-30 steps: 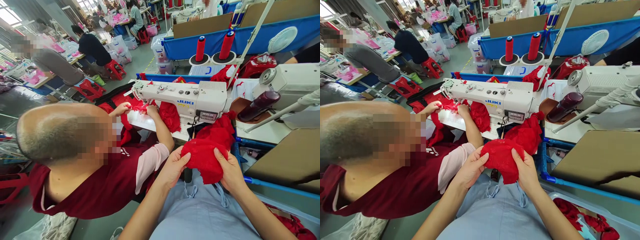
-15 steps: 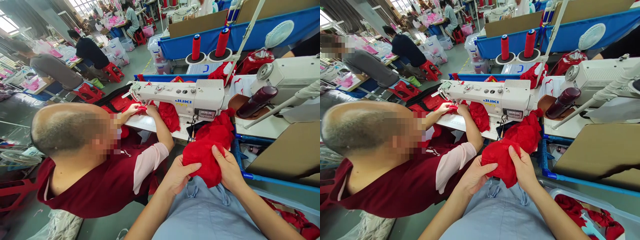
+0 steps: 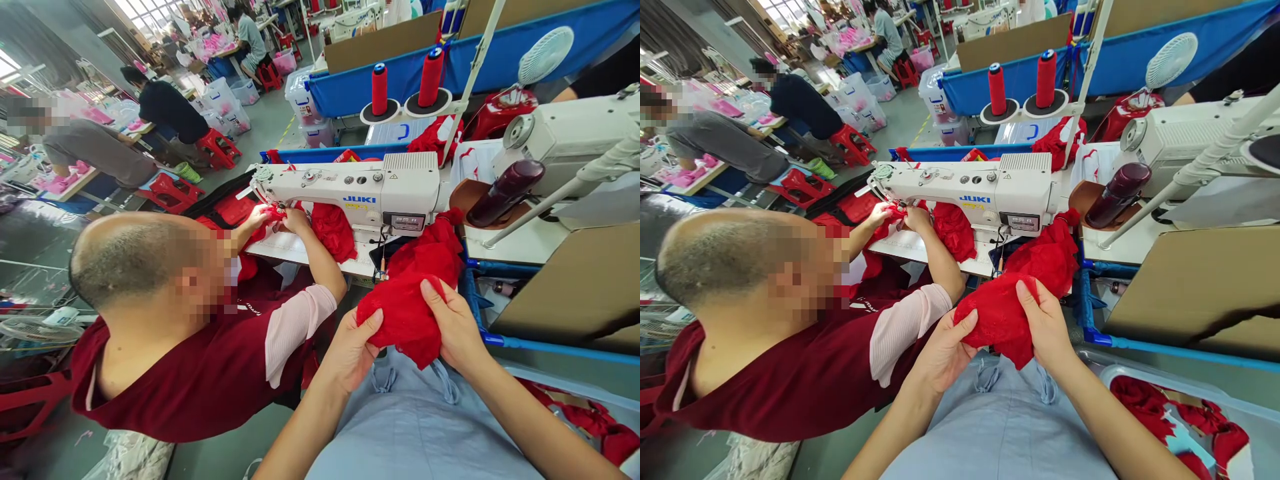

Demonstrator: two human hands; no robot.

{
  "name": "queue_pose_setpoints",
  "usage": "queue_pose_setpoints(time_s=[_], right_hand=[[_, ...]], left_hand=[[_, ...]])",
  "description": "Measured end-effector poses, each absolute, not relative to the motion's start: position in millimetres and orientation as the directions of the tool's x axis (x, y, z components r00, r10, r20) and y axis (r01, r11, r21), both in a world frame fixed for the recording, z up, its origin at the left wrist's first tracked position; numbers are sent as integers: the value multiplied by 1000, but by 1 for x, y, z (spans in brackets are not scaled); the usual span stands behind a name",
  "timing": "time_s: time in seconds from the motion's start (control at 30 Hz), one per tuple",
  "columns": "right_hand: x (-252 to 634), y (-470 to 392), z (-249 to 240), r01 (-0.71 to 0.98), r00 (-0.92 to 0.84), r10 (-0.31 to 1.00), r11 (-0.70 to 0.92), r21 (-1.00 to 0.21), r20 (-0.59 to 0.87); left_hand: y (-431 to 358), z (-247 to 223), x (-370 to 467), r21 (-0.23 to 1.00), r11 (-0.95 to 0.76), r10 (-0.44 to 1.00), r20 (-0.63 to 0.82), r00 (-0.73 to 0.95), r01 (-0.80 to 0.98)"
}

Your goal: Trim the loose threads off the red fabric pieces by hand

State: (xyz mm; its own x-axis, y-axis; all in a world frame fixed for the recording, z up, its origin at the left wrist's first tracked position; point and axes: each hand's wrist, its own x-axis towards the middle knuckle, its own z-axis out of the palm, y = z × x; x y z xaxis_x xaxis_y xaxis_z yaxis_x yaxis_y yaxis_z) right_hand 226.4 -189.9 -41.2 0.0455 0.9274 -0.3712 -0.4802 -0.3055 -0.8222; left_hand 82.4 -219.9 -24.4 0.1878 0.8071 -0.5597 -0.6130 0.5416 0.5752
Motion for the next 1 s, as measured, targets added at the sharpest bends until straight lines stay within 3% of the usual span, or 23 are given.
queue_pose_setpoints(time_s=[0.17, 0.27, 0.37, 0.43, 0.53, 0.6, 0.7, 1.0], right_hand=[[227, -187, -49, -467, 47, 916, -332, -820, -398], [231, -184, -59, -300, 31, 935, -328, -896, -353], [237, -186, -61, 37, 163, 983, -97, -995, -89], [240, -192, -53, 287, 196, 963, 125, -950, 186], [240, -202, -35, 449, -5, 876, 433, -781, 483], [237, -207, -26, 451, -156, 806, 572, -685, 570], [230, -208, -21, 468, -210, 788, 601, -648, 579], [229, -207, -22, 329, -135, 929, 370, -869, 345]], left_hand=[[-222, -18, 84, 567, 524, 810, -561, 168, -635], [-224, -16, 83, 580, 512, 817, -555, 152, -634], [-226, -14, 82, 624, 481, 837, -537, 110, -615], [-227, -14, 81, 660, 459, 854, -513, 90, -595], [-229, -12, 81, 701, 437, 875, -477, 86, -563], [-231, -12, 83, 717, 420, 889, -448, 94, -556], [-232, -11, 84, 744, 380, 912, -400, 88, -550], [-235, -15, 82, 763, 368, 919, -387, 80, -532]])
